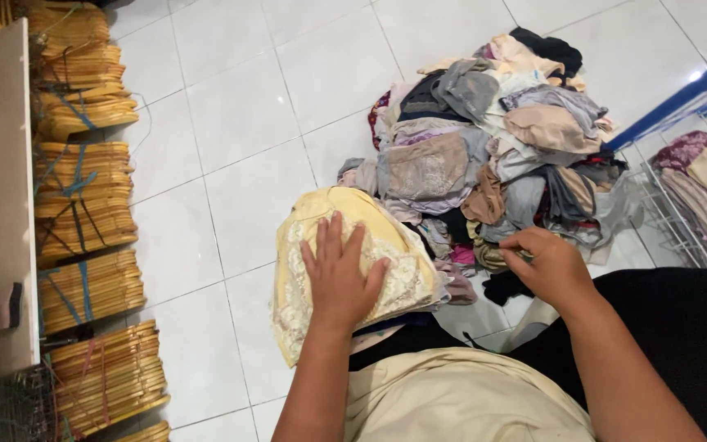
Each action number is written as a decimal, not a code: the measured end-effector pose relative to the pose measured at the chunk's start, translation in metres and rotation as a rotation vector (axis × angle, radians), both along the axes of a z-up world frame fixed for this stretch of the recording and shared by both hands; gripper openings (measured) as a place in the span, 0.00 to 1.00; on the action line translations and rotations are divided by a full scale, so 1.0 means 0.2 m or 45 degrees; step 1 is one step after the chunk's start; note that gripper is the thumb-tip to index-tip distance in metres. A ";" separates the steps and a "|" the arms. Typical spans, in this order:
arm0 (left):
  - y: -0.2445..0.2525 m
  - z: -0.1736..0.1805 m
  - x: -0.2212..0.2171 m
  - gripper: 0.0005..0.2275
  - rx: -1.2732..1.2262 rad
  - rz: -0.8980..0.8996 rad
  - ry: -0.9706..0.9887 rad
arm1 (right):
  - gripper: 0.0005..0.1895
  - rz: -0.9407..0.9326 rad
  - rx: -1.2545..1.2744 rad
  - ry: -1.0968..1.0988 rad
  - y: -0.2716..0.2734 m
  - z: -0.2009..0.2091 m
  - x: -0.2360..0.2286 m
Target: Sorting and stacking various pairs of women's underwear from a large pile on the floor.
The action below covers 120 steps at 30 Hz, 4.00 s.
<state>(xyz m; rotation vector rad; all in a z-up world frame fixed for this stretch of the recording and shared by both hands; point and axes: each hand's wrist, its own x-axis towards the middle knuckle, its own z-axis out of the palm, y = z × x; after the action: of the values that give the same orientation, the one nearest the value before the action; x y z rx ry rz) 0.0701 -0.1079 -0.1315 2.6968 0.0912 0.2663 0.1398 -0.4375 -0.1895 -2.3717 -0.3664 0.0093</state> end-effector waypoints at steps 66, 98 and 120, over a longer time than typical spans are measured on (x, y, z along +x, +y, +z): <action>0.07 -0.06 -0.51 0.26 0.025 0.145 -0.130 | 0.12 0.123 -0.333 0.309 0.35 -0.99 0.63; 0.19 -0.41 -0.65 0.28 0.248 0.192 -0.133 | 0.15 -0.516 -0.061 -0.462 0.28 -0.85 1.16; 0.08 -0.19 -0.51 0.26 0.153 0.144 -0.233 | 0.07 -0.696 -0.284 -0.459 -0.30 -0.81 0.85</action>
<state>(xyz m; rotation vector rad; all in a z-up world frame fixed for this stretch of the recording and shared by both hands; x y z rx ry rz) -0.0327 -0.0927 -0.1686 2.7749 0.1787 0.5682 0.3097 -0.4983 -0.3511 -2.6184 0.1365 -0.6681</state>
